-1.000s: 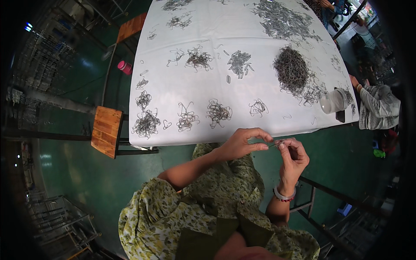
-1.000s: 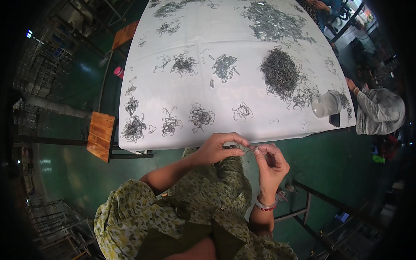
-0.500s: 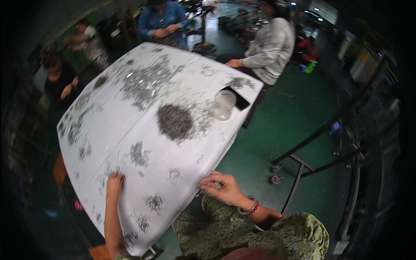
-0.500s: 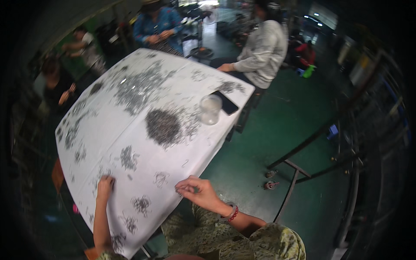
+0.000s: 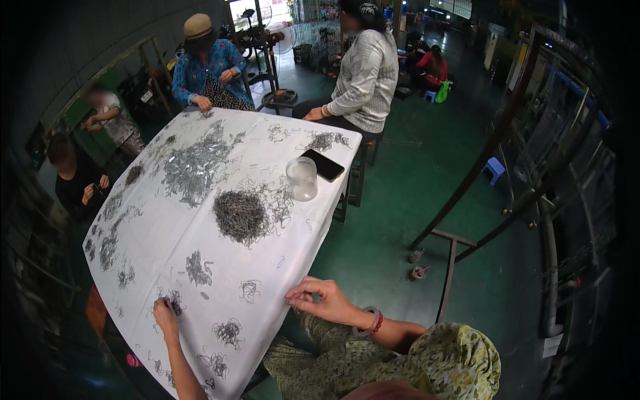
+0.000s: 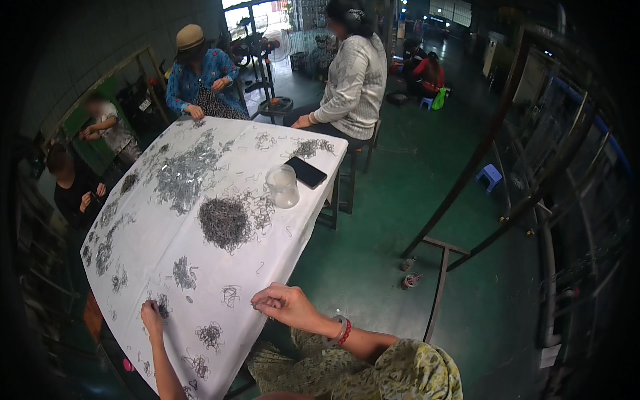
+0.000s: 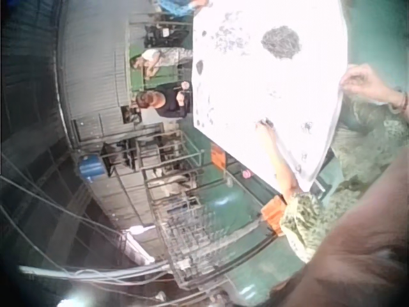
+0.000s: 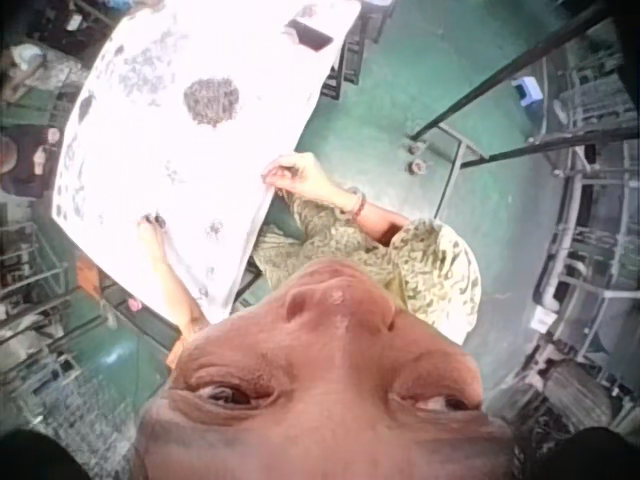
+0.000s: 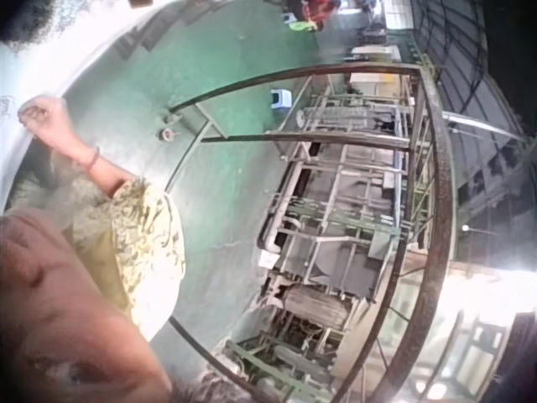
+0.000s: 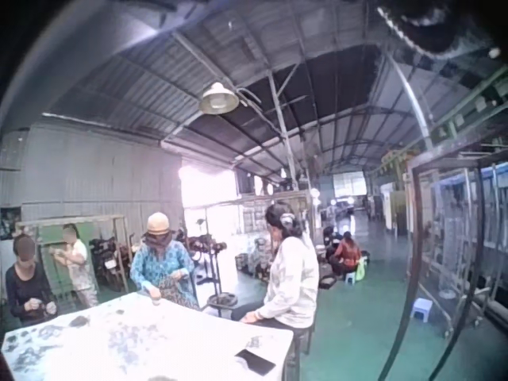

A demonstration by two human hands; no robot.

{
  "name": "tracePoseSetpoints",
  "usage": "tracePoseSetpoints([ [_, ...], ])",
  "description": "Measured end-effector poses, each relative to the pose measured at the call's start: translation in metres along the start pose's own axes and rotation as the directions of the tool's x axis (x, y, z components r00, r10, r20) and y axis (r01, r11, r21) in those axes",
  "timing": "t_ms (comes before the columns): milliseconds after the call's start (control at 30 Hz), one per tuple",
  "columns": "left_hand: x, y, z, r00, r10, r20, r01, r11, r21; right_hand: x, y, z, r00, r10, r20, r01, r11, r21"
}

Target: The person picks small wire pieces from a table and links them together by hand to form a chain. They repeatedly pick, twist, and connect the wires, then hang the completed chain on a nearby metal rack.

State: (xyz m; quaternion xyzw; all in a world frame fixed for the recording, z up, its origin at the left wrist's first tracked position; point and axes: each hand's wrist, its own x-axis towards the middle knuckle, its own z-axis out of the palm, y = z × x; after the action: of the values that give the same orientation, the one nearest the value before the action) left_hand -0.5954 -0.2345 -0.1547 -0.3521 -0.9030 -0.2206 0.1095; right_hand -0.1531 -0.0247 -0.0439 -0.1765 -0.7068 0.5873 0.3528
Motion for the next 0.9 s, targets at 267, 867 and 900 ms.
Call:
tracePoseSetpoints([
  [267,-0.073,0.206,-0.015,0.857,-0.179,0.483,0.515,0.262,-0.816,-0.019,0.032,0.011,0.99,0.082,-0.119,-0.08,0.997,0.017],
  [867,-0.153,0.302,-0.024,0.972,0.115,0.206,0.165,0.289,-0.943,-0.02,0.042,0.037,0.977,0.018,-0.214,-0.038,0.995,-0.091],
  [900,-0.157,0.301,-0.024,0.976,0.088,0.2,0.171,0.259,-0.951,-0.021,0.039,0.04,0.983,-0.024,-0.18,-0.002,0.989,-0.145],
])
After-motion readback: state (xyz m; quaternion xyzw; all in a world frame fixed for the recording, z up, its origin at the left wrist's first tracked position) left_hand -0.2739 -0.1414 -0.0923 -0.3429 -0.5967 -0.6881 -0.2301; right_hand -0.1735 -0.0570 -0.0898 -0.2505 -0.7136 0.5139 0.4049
